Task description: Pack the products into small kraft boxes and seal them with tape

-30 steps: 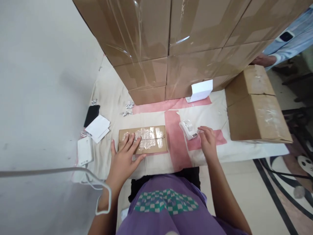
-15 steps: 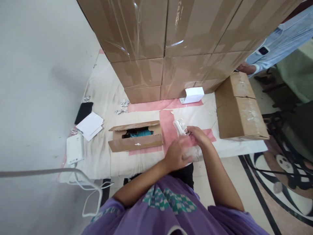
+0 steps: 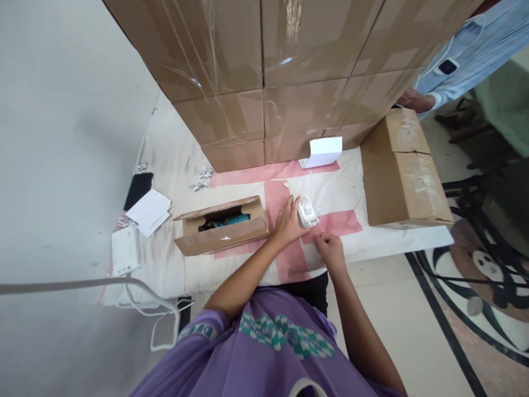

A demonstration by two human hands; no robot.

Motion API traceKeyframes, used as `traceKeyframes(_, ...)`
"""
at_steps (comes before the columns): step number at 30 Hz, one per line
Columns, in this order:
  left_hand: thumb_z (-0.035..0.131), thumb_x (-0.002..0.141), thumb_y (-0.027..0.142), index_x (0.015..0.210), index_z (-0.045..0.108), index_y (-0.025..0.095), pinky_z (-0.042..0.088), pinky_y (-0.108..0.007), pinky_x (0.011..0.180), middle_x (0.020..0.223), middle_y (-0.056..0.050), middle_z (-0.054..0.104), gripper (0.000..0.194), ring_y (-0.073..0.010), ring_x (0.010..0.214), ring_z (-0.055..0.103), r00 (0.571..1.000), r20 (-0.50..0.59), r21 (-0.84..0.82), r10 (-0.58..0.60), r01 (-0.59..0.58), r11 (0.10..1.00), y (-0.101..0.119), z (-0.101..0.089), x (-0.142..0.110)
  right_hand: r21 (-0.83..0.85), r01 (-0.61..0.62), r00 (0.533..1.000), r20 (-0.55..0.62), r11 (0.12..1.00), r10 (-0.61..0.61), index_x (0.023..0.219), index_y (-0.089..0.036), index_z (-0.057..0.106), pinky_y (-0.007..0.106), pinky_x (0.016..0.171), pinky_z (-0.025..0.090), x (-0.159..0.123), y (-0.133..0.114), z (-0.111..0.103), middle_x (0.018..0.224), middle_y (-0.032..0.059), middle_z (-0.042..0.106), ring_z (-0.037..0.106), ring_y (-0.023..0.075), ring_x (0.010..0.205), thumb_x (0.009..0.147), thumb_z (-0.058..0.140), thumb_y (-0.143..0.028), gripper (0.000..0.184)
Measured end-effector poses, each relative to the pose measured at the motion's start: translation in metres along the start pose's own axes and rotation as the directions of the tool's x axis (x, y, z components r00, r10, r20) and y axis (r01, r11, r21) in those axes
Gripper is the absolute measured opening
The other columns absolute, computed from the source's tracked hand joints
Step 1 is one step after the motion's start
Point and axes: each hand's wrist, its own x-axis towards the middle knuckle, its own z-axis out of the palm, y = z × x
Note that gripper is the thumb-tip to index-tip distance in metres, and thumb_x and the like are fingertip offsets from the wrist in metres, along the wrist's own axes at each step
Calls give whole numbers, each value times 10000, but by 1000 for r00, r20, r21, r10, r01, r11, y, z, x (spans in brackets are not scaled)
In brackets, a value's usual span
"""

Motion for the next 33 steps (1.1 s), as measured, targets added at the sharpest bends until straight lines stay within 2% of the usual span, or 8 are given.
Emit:
traceKeyframes(9, 799, 761, 333, 1521, 355, 153, 283, -514, 1261, 1614, -222, 355, 899, -355, 1537, 308, 998, -65, -172, -19, 7, 985, 18, -21, -19, 61, 252, 966, -75, 966, -247, 573, -234, 288, 300, 633, 386, -27, -8, -7, 622, -6, 481, 465, 145, 636, 870, 555, -395, 431)
traceKeyframes(16, 631, 913, 569, 1087, 712, 155, 571, -340, 786, 922, -89, 732, 456, -203, 857, 706, 974, 181, -675, -135, 223, 703, 51, -63, -78, 155, 483, 855, 125, 861, -503, 566, -217, 343, 313, 641, 424, -64, -45, -3, 708, 36, 622, 573, 159, 661, 936, 590, -353, 464)
traceKeyframes(19, 652, 927, 502, 836, 705, 194, 532, -338, 759, 785, -41, 675, 325, -169, 773, 652, 977, -144, -597, -156, 40, 801, 57, -91, -108, 54, 441, 861, 256, 896, -439, 595, -223, 396, 297, 576, 400, -65, -50, 9, 635, 16, 591, 539, 146, 578, 929, 604, -446, 452)
traceKeyframes(23, 685, 916, 320, 888, 691, 252, 505, -325, 666, 717, 6, 604, 74, -146, 663, 592, 739, -634, -132, 230, -396, 909, 57, -139, -145, -268, 288, 955, 145, 919, -258, 762, -221, 538, 334, 585, 430, -44, -64, 26, 634, 22, 612, 581, 199, 588, 823, 676, -627, 434)
traceKeyframes(25, 627, 958, 298, 907, 662, 240, 544, -343, 743, 847, -26, 647, 85, -165, 790, 645, 736, -666, -172, 121, -309, 935, 51, -165, -151, -241, 439, 898, 145, 865, -416, 1041, -190, 612, 414, 768, 518, -32, -86, 39, 982, 119, 717, 675, 284, 901, 833, 673, -607, 470)
traceKeyframes(28, 587, 993, 356, 899, 597, 215, 566, -345, 811, 907, -44, 703, 169, -172, 850, 693, 828, -513, -470, -226, -51, 881, 36, -200, -144, -109, 743, 654, 324, 660, -683, 1488, -200, 422, 514, 1100, 426, -20, -129, 70, 1483, 158, 533, 471, 339, 1380, 883, 655, -508, 718)
traceKeyframes(30, 628, 968, 396, 939, 579, 213, 553, -311, 769, 841, -29, 728, 192, -165, 788, 702, 861, -367, -575, -352, 88, 814, 24, -220, -133, -88, 829, 527, 457, 553, -717, 1582, -217, 311, 554, 1168, 332, -15, -150, 93, 1512, 123, 524, 382, 351, 1444, 904, 631, -425, 779)
traceKeyframes(33, 711, 902, 358, 1061, 564, 224, 525, -315, 838, 893, -30, 764, 255, -176, 856, 714, 874, -317, -501, -367, 174, 848, 9, -240, -117, -122, 856, 476, 566, 502, -673, 1616, -207, 256, 583, 1148, 292, -12, -160, 120, 1464, 98, 585, 392, 364, 1410, 927, 558, -318, 761)
